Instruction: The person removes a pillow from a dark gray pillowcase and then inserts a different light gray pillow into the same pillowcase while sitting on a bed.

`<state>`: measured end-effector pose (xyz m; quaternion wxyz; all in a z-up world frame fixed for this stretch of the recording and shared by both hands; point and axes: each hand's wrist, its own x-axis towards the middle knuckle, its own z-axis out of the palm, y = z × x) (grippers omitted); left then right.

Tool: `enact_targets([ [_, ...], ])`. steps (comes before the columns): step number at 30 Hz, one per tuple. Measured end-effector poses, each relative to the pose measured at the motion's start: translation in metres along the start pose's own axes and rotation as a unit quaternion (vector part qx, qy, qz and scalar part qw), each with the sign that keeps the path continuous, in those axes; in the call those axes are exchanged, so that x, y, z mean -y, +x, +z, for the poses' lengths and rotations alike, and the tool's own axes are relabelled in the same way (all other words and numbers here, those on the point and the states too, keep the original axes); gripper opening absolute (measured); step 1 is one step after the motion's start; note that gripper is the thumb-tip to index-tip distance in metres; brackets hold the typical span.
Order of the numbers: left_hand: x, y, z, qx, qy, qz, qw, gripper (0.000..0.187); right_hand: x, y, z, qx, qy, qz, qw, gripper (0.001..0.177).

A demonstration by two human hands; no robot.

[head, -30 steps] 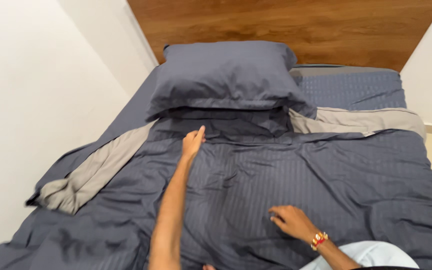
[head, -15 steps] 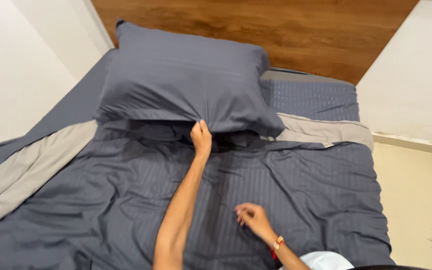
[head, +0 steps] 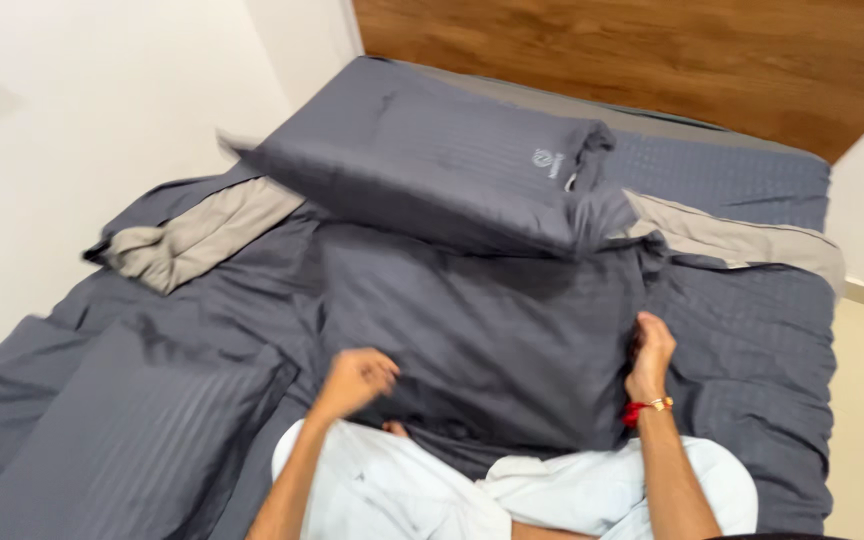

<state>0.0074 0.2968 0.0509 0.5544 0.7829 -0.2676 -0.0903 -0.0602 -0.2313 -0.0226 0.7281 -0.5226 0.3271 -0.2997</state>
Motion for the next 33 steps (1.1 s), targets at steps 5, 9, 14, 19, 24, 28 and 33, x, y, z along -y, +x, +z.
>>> enact_targets([
  [5, 0.061, 0.017, -0.086, -0.299, 0.078, -0.223, 0.924, 0.047, 0.012, -0.027, 0.015, 0.109, -0.297, -0.215, 0.924, 0.074],
  [9, 0.107, 0.063, -0.064, -0.265, -0.082, -0.212, 0.937, 0.064, 0.011, -0.043, 0.025, 0.134, -0.267, -0.041, 0.953, 0.094],
  [14, 0.079, 0.121, -0.044, -0.207, 0.221, -0.018, 0.953, 0.061, 0.04, -0.067, 0.03, 0.153, -0.201, -0.011, 0.968, 0.088],
  [19, 0.015, 0.223, -0.028, 0.138, 0.368, 0.231, 0.89, 0.044, 0.046, -0.079, 0.044, 0.12, -0.182, 0.006, 0.976, 0.082],
  [24, -0.073, 0.333, -0.023, -0.131, 0.63, 0.215, 0.735, 0.065, 0.035, -0.069, 0.045, 0.114, -0.189, 0.034, 0.975, 0.074],
  [28, -0.083, 0.348, 0.004, -0.303, 0.547, 0.283, 0.727, 0.07, 0.029, -0.054, 0.047, 0.112, -0.172, 0.088, 0.975, 0.073],
  [33, 0.016, 0.287, -0.007, -0.163, 0.498, -0.134, 0.841, 0.052, 0.024, -0.051, 0.047, 0.11, -0.184, 0.066, 0.974, 0.075],
])
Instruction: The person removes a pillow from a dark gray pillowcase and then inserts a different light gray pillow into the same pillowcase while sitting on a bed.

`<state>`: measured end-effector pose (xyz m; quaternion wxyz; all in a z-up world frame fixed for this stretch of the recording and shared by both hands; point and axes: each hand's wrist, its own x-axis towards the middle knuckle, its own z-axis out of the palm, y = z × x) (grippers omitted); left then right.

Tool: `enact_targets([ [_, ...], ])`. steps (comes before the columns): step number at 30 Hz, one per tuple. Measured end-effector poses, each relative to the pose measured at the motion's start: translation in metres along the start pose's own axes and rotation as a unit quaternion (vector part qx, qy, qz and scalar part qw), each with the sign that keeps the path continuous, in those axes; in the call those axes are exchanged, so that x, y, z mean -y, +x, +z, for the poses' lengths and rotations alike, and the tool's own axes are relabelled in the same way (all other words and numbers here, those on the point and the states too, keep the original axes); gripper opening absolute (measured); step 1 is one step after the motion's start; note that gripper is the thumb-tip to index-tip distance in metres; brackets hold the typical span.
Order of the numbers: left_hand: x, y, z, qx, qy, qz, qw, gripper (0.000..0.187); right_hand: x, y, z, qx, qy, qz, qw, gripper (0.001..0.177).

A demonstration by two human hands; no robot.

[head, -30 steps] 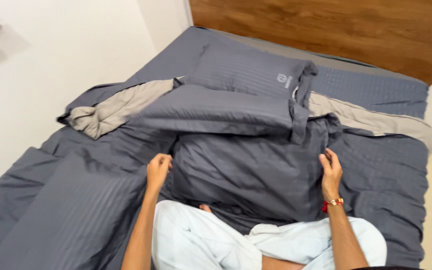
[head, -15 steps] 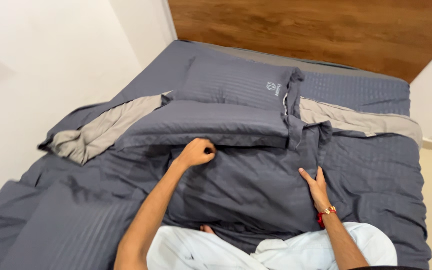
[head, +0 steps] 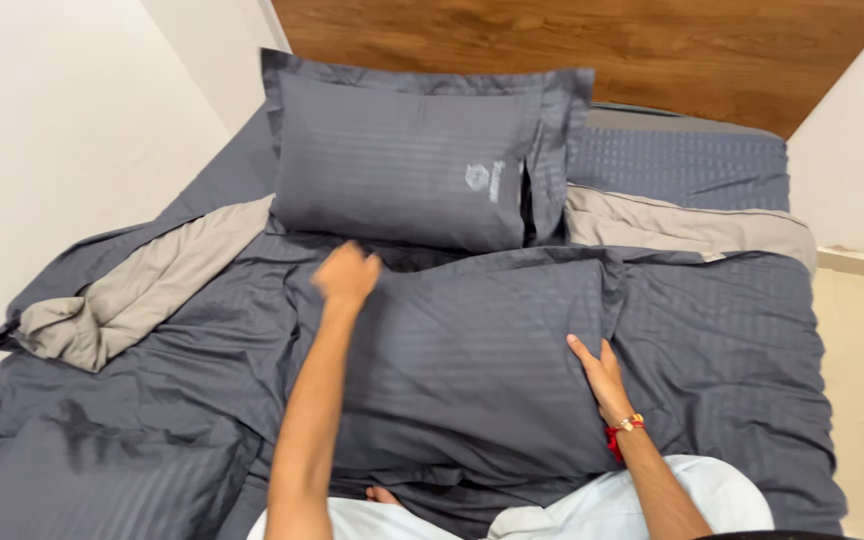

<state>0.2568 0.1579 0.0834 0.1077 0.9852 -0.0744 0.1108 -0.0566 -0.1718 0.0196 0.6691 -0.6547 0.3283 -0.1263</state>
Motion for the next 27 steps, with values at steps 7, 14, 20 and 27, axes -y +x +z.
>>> enact_targets([
  [7, 0.147, -0.092, 0.072, 0.101, -0.164, -0.254, 0.948, 0.082, -0.009, 0.004, 0.003, -0.016, 0.052, -0.025, 0.998, 0.083],
  [14, 0.13, -0.071, 0.021, -0.146, -0.371, -0.16, 0.903, 0.064, -0.031, 0.065, -0.031, -0.16, -0.07, -0.373, 0.911, 0.09],
  [20, 0.165, -0.075, -0.023, -0.203, -0.509, -0.015, 0.837, 0.041, -0.001, 0.052, -0.139, 0.046, 0.159, -0.191, 0.968, 0.059],
  [27, 0.208, -0.162, 0.052, 0.281, -0.504, -0.215, 0.788, 0.036, -0.014, 0.047, -0.126, 0.095, 0.014, 0.05, 0.994, 0.042],
])
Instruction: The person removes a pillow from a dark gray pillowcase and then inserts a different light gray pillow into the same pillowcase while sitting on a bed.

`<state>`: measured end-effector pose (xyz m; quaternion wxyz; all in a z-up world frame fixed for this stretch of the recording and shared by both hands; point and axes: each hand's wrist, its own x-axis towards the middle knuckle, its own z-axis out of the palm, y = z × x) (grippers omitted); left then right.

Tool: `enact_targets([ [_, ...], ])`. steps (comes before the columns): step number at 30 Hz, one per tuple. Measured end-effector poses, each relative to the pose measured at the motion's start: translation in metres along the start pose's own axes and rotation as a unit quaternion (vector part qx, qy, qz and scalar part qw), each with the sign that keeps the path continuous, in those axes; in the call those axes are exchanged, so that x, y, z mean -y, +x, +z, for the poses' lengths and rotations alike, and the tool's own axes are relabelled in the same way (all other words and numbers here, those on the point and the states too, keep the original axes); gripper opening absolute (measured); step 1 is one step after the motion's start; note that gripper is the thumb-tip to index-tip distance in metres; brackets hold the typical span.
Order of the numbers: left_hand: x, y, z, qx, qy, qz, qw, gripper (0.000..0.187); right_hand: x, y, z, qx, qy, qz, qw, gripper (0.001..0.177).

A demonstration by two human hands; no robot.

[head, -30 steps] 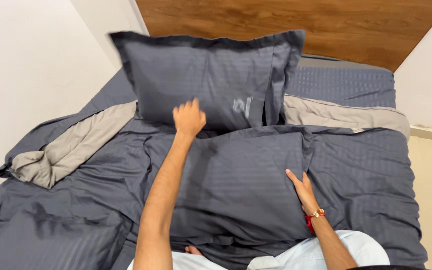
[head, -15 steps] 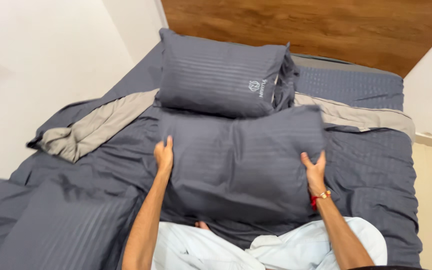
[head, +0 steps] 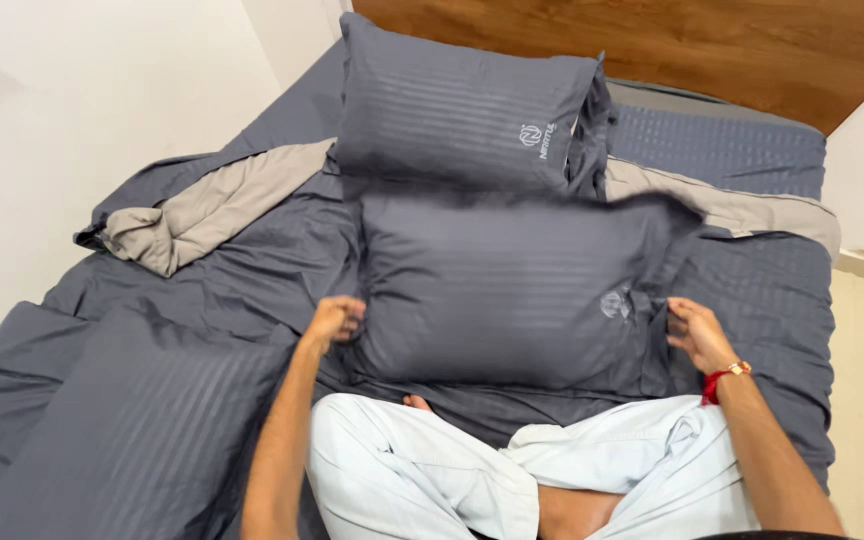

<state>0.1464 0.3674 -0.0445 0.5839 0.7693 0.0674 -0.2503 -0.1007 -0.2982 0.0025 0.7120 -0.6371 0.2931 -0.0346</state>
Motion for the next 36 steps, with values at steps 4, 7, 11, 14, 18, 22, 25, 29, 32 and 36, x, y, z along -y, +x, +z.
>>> enact_targets([
  [4, 0.019, 0.0, 0.027, -0.15, 0.052, 0.011, 0.987, 0.042, -0.002, 0.001, 0.024, -0.049, -0.041, 0.025, 0.998, 0.054],
  [7, 0.016, 0.001, 0.045, -0.196, 0.168, 0.206, 0.944, 0.038, -0.002, -0.003, 0.055, -0.025, -0.119, -0.122, 0.985, 0.057],
  [11, 0.016, -0.017, 0.037, -0.178, 0.072, 0.314, 0.93, 0.029, -0.005, -0.018, 0.06, -0.063, -0.109, -0.198, 0.972, 0.049],
  [14, 0.018, -0.042, 0.008, -0.241, 0.076, 0.315, 0.915, 0.036, -0.008, -0.022, 0.042, -0.188, -0.31, -0.2, 0.91, 0.04],
  [18, 0.002, -0.068, 0.005, -0.386, 0.116, 0.355, 0.844, 0.025, 0.006, -0.012, 0.022, -0.322, -0.453, -0.169, 0.814, 0.055],
  [22, -0.032, -0.093, 0.018, -0.488, 0.152, 0.408, 0.757, 0.017, 0.031, -0.033, 0.012, -0.303, -0.519, -0.178, 0.779, 0.04],
  [25, -0.07, -0.123, 0.028, -0.497, 0.297, 0.372, 0.726, 0.015, 0.06, -0.061, 0.035, -0.284, -0.489, -0.348, 0.748, 0.038],
  [29, -0.127, -0.133, 0.092, -0.367, 0.359, 0.502, 0.696, 0.044, 0.093, -0.076, 0.113, -0.034, -0.43, -0.441, 0.787, 0.054],
  [32, -0.146, -0.104, 0.143, -0.181, 0.469, 0.484, 0.716, 0.07, 0.079, -0.059, 0.192, 0.065, -0.522, -0.262, 0.809, 0.074],
  [36, -0.108, -0.079, 0.168, -0.169, 0.475, 0.471, 0.724, 0.068, 0.03, -0.053, 0.211, -0.027, -0.58, -0.285, 0.762, 0.085],
])
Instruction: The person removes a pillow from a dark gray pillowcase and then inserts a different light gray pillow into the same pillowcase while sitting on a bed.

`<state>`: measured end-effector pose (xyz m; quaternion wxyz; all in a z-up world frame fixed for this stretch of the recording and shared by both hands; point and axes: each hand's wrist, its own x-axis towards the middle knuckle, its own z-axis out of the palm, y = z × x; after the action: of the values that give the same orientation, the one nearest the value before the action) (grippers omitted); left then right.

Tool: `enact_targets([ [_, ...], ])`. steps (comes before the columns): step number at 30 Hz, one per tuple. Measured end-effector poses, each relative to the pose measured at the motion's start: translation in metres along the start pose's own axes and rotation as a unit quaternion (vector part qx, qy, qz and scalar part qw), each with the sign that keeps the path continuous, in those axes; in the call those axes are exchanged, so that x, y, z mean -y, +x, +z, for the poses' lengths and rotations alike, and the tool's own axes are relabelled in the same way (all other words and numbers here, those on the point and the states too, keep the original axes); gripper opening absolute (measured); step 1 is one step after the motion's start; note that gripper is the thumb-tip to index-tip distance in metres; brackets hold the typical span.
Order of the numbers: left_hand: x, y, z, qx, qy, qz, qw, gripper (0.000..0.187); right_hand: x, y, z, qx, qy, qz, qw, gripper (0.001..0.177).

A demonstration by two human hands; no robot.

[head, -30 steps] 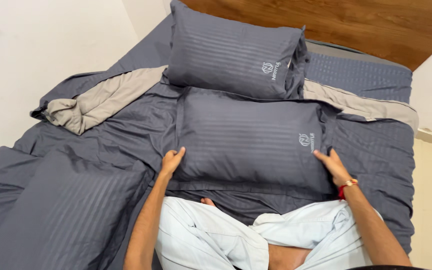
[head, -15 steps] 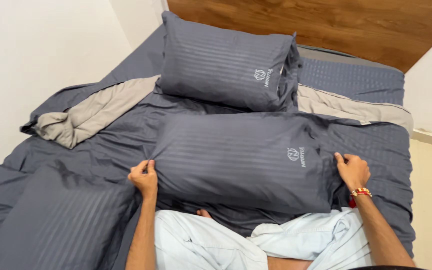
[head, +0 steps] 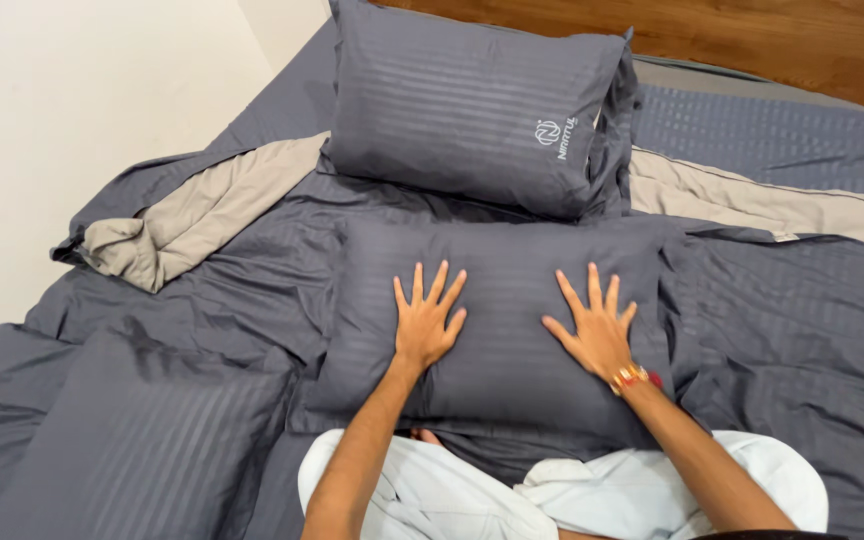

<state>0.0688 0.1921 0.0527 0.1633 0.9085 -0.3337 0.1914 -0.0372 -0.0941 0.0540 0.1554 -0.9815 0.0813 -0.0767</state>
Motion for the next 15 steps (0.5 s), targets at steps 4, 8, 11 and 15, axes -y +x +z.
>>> enact_targets([
  [4, 0.018, 0.012, 0.025, 0.014, -0.013, -0.01, 1.0, 0.065, -0.013, 0.016, 0.026, -0.069, -0.008, -0.009, 0.998, 0.085],
  [8, 0.021, 0.025, 0.049, 0.027, 0.013, -0.028, 0.999, 0.065, -0.022, 0.043, 0.023, -0.027, 0.015, 0.018, 0.999, 0.08],
  [11, 0.021, -0.018, 0.041, 0.063, -0.055, -0.006, 0.996, 0.068, -0.026, 0.003, 0.026, -0.057, 0.017, -0.027, 0.998, 0.082],
  [15, 0.01, -0.018, 0.017, 0.079, -0.029, -0.012, 0.996, 0.071, -0.02, -0.01, 0.023, -0.064, -0.033, -0.04, 0.997, 0.084],
])
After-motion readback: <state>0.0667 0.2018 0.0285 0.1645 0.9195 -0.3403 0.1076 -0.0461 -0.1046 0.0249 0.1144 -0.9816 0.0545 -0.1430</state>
